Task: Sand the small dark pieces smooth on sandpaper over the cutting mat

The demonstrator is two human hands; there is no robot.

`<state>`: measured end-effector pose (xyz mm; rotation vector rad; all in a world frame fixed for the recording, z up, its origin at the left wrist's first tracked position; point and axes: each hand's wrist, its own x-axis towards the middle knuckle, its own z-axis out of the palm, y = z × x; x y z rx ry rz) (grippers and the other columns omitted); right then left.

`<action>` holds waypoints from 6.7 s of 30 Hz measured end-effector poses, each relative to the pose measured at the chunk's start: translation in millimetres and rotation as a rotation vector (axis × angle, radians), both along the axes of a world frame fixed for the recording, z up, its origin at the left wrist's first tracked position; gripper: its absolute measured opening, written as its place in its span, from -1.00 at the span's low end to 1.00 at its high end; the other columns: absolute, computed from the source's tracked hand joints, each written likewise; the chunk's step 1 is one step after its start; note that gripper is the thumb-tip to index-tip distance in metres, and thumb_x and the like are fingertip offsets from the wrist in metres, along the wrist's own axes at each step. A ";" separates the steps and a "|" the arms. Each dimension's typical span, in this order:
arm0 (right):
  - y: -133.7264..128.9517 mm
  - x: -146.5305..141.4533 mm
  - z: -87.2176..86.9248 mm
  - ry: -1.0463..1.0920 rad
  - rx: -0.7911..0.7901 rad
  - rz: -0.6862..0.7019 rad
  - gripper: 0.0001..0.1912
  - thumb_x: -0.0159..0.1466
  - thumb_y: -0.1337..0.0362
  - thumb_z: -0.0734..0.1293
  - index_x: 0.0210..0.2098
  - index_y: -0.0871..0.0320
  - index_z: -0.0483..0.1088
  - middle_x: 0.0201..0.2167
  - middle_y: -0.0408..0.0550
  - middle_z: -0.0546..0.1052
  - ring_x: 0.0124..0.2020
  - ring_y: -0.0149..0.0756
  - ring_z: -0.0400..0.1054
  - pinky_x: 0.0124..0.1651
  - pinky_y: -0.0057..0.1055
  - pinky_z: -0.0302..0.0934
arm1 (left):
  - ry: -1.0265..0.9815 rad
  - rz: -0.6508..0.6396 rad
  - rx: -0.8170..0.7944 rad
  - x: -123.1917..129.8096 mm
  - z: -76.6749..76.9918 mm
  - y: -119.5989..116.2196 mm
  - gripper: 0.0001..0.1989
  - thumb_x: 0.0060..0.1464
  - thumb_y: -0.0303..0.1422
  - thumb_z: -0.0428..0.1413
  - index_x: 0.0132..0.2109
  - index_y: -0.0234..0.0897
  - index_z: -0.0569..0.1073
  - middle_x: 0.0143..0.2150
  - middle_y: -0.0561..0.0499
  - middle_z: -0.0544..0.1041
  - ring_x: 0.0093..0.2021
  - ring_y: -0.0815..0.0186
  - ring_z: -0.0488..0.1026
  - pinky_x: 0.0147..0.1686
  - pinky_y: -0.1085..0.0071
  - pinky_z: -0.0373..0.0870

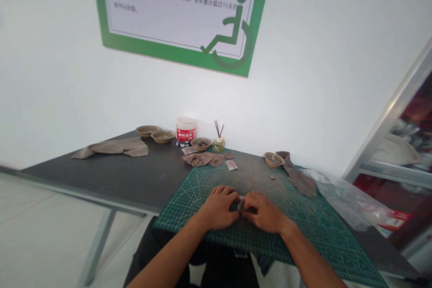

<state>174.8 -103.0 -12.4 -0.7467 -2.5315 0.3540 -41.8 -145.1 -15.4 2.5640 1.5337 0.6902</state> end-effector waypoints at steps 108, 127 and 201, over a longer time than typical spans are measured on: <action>14.2 22.2 -4.5 -0.003 0.054 -0.216 -0.91 0.34 0.22 0.37 -0.27 0.08 0.49 -0.22 -0.06 0.58 -0.16 -0.17 0.35 -0.01 -0.23 0.08 | 0.078 -0.008 -0.061 3.9 -0.6 9.6 -0.61 0.12 -0.14 0.12 0.10 -0.03 0.43 0.23 0.01 0.37 0.27 0.02 0.22 0.25 0.06 0.14; 10.3 17.3 -0.3 0.004 0.027 -0.181 -0.95 0.33 0.27 0.39 -0.26 0.08 0.51 -0.22 -0.07 0.58 -0.15 -0.18 0.36 0.02 -0.22 0.07 | 0.086 -0.016 -0.058 2.5 -3.2 10.7 -0.59 0.14 -0.13 0.11 0.13 -0.01 0.41 0.26 0.01 0.34 0.28 0.01 0.20 0.25 0.03 0.15; 14.8 19.3 -2.1 -0.001 -0.025 -0.133 -0.94 0.28 0.26 0.42 -0.34 0.07 0.50 -0.24 -0.11 0.58 -0.11 -0.19 0.38 0.12 -0.17 0.04 | 0.059 -0.059 -0.008 2.1 -4.5 8.9 -0.61 0.23 -0.15 0.16 0.11 -0.24 0.43 0.22 -0.12 0.37 0.22 0.03 0.29 0.20 -0.08 0.22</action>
